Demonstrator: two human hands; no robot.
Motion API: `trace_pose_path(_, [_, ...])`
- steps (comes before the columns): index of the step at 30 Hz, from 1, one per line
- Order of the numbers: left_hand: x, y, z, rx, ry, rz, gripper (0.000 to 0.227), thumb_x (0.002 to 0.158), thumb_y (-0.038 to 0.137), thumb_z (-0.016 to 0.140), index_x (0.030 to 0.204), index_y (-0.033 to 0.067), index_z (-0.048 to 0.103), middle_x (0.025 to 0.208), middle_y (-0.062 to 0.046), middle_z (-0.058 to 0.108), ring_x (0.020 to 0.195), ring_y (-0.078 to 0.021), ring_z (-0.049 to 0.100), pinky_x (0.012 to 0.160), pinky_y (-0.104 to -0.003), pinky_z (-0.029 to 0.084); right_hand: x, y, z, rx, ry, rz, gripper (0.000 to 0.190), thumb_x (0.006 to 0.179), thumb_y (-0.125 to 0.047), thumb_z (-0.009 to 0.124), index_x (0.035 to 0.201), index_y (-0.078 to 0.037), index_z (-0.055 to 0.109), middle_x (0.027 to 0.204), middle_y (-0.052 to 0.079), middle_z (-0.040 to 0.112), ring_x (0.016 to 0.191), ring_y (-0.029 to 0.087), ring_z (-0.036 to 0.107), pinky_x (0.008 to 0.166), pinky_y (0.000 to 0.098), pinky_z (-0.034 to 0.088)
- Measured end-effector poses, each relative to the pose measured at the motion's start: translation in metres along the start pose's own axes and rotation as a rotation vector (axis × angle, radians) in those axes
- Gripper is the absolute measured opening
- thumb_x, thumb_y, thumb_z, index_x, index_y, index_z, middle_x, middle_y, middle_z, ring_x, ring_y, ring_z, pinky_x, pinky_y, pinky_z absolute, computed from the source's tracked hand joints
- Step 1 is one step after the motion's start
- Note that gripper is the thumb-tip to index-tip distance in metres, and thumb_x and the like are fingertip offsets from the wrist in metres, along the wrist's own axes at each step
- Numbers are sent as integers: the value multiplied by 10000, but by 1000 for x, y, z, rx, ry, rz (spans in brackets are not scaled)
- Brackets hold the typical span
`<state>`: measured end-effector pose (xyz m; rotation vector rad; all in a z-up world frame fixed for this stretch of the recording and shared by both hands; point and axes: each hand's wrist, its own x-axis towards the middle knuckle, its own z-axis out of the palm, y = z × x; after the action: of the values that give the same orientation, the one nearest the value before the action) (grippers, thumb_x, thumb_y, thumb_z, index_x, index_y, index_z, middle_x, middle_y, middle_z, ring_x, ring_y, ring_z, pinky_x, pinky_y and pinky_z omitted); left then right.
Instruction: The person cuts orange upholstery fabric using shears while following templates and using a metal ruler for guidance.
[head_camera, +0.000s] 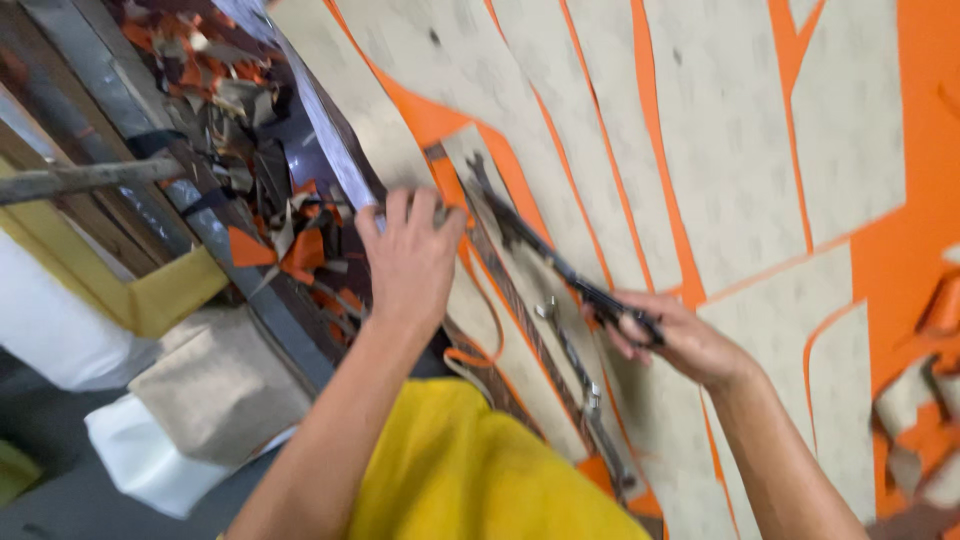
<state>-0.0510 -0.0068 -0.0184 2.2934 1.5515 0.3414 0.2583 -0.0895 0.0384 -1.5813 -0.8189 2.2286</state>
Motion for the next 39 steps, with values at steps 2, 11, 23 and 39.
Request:
trace_pose_path(2, [-16, 7, -7, -51, 7, 77, 190, 875, 158, 689, 1061, 140, 719, 1254, -114, 579, 1240, -313, 506, 1025, -551, 372, -35, 26, 18, 112, 43, -45, 628, 952, -476, 627, 1306, 42, 638, 696, -8, 533, 575, 84, 447, 516, 241, 356])
trace_pose_path(11, [-104, 60, -10, -431, -660, 477, 302, 824, 54, 591, 1119, 114, 617, 1026, -106, 698, 1005, -332, 660, 896, -461, 502, -115, 117, 62, 527, 399, -233, 642, 955, -434, 665, 1333, 76, 573, 727, 42, 538, 593, 114, 460, 563, 281, 384])
trace_pose_path(23, [-180, -223, -3, 686, -1082, -245, 366, 901, 331, 723, 1246, 210, 704, 1193, -122, 764, 1142, -357, 725, 910, -507, 594, -216, 267, 158, 776, 746, -358, 575, 970, -396, 658, 1337, 40, 577, 762, 39, 542, 634, 123, 484, 582, 279, 398])
trace_pose_path(39, [-255, 124, 42, 84, -239, 758, 518, 901, 343, 657, 1391, 183, 601, 1428, -92, 560, 1374, -353, 426, 1118, -680, 232, -264, 373, 233, 914, 949, -522, 503, 1003, -346, 633, 1320, 41, 581, 761, 33, 548, 628, 115, 481, 565, 273, 398])
